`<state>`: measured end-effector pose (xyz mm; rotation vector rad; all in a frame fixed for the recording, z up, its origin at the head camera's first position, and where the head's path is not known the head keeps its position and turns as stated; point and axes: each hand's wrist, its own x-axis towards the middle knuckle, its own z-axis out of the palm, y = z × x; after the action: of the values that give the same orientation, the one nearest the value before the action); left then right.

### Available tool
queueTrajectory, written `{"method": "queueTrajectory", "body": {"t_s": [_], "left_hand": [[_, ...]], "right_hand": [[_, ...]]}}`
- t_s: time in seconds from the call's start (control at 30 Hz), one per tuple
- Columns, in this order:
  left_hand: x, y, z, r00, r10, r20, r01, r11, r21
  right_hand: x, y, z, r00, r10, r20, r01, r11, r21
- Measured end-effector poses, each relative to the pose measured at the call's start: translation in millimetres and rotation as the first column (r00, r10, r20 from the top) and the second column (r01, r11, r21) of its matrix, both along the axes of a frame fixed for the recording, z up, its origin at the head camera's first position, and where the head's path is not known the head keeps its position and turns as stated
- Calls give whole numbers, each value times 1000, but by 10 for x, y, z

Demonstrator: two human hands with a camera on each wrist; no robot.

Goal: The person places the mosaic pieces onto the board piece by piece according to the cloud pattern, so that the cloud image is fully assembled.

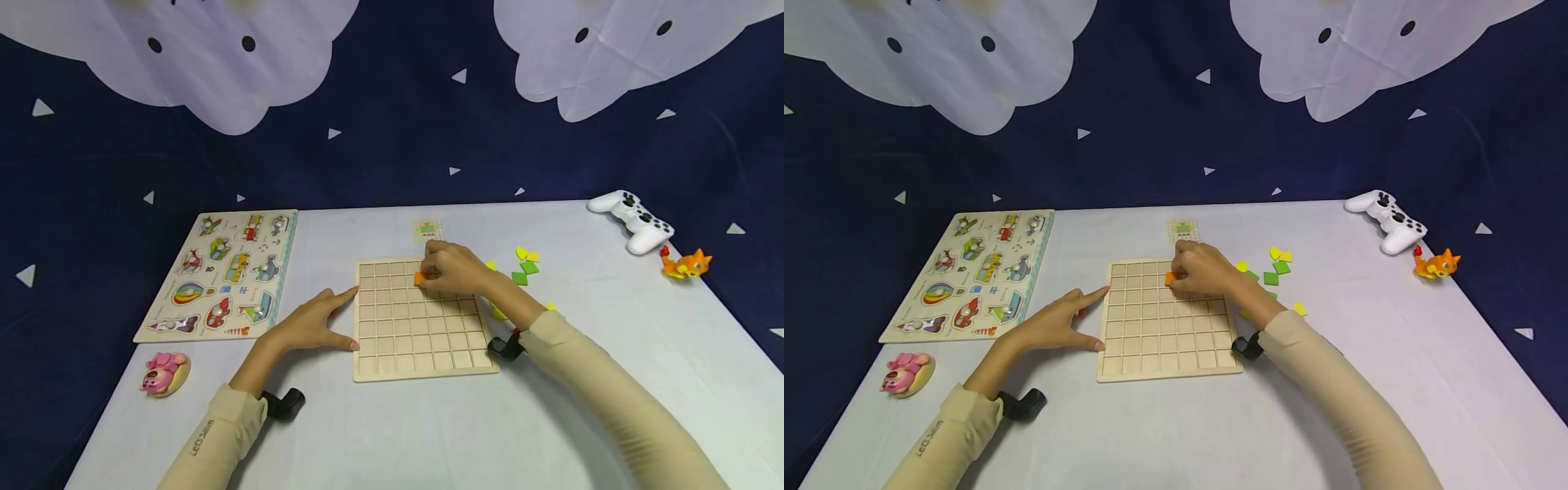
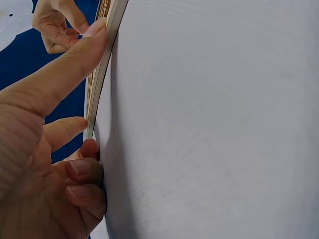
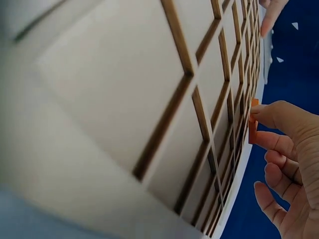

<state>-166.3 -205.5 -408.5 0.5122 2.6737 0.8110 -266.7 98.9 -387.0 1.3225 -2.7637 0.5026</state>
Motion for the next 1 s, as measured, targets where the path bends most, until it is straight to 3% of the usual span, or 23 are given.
{"method": "queueTrajectory", "body": {"t_s": [0.2, 0.5, 0.73, 1.0], "left_hand": [[7, 30, -5, 1000, 8, 14, -8, 1000, 10], [14, 5, 7, 1000, 20, 20, -20, 1000, 9], [16, -1, 2, 1000, 21, 21, -21, 1000, 22], [23, -5, 8, 1000, 18, 20, -18, 999, 30]], "right_hand": [[4, -38, -31, 1000, 30, 6, -30, 1000, 10], [-13, -88, -57, 970, -28, 241, 41, 998, -50], [-1, -47, 32, 982, -43, 183, 43, 999, 5], [-34, 408, 158, 979, -160, 125, 162, 987, -3]]}}
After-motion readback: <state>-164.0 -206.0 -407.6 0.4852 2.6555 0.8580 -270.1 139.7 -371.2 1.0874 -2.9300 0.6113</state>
